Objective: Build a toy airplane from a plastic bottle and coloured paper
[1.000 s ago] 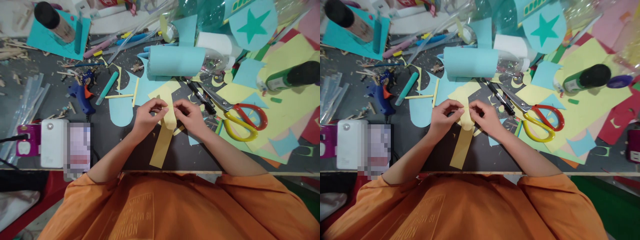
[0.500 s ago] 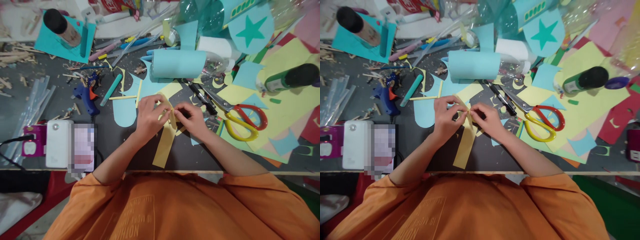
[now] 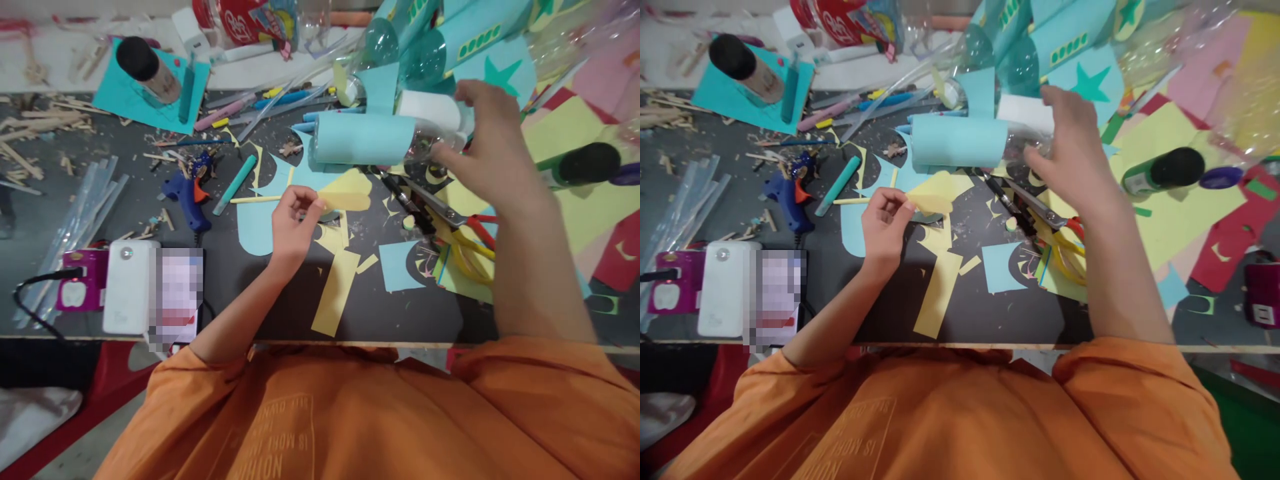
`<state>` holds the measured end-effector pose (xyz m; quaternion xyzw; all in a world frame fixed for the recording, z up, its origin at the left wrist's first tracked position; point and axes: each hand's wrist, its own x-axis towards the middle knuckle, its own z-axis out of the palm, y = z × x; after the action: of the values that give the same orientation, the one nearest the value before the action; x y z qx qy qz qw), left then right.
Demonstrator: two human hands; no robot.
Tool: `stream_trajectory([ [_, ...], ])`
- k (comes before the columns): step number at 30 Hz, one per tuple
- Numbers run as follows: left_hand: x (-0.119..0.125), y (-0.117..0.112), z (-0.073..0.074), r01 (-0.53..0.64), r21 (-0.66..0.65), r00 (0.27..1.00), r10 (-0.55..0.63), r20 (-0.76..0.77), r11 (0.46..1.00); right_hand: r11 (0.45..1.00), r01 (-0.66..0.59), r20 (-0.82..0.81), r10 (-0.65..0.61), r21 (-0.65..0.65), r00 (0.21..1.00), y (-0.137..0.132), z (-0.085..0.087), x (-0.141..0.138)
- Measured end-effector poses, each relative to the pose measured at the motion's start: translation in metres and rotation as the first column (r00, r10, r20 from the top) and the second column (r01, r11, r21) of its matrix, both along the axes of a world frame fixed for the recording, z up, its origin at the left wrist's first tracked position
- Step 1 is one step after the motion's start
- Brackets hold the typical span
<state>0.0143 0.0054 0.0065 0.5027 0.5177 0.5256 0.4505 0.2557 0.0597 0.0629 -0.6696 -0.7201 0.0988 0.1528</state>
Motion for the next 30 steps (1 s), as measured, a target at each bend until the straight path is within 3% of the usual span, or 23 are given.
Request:
stream_trajectory([
  [3, -0.003, 0.008, -0.006, -0.054, -0.089, 0.982, 0.07, 0.178, 0.995, 0.984, -0.06, 0.104, 0.079, -0.168, 0.992, 0.02, -0.007, 0.017],
  [8, -0.01, 0.016, -0.011, -0.079, -0.192, 0.956, 0.129, 0.264, 0.978, 0.983, -0.15, 0.12, 0.162, -0.106, 0.979, 0.015, -0.015, 0.013],
  [12, -0.016, 0.018, -0.009, -0.11, -0.189, 0.959, 0.154, 0.237, 0.976, 0.991, -0.128, 0.096, 0.13, -0.026, 0.987, -0.02, -0.005, -0.002],
  [16, -0.021, 0.021, -0.012, -0.14, -0.126, 0.958, 0.167, 0.233, 0.982, 0.996, -0.042, 0.049, 0.046, -0.078, 0.998, -0.074, -0.007, -0.024],
  [20, -0.026, 0.023, -0.018, -0.104, -0.109, 0.972, 0.124, 0.197, 0.989, 0.986, -0.161, 0.076, 0.163, -0.033, 0.984, -0.125, -0.014, -0.052],
  [23, -0.027, 0.023, -0.021, -0.059, -0.111, 0.989, 0.073, 0.132, 0.992, 0.961, -0.266, 0.091, 0.273, -0.077, 0.958, -0.144, -0.014, -0.069],
  [25, -0.026, 0.023, -0.021, -0.044, -0.118, 0.992, 0.058, 0.114, 0.992, 0.952, -0.304, 0.029, 0.305, -0.049, 0.952, -0.143, -0.013, -0.073],
  [30, -0.021, 0.023, -0.016, -0.051, -0.181, 0.969, 0.093, 0.23, 0.982, 0.991, -0.133, -0.164, 0.128, -0.019, 0.978, -0.108, -0.022, -0.068],
])
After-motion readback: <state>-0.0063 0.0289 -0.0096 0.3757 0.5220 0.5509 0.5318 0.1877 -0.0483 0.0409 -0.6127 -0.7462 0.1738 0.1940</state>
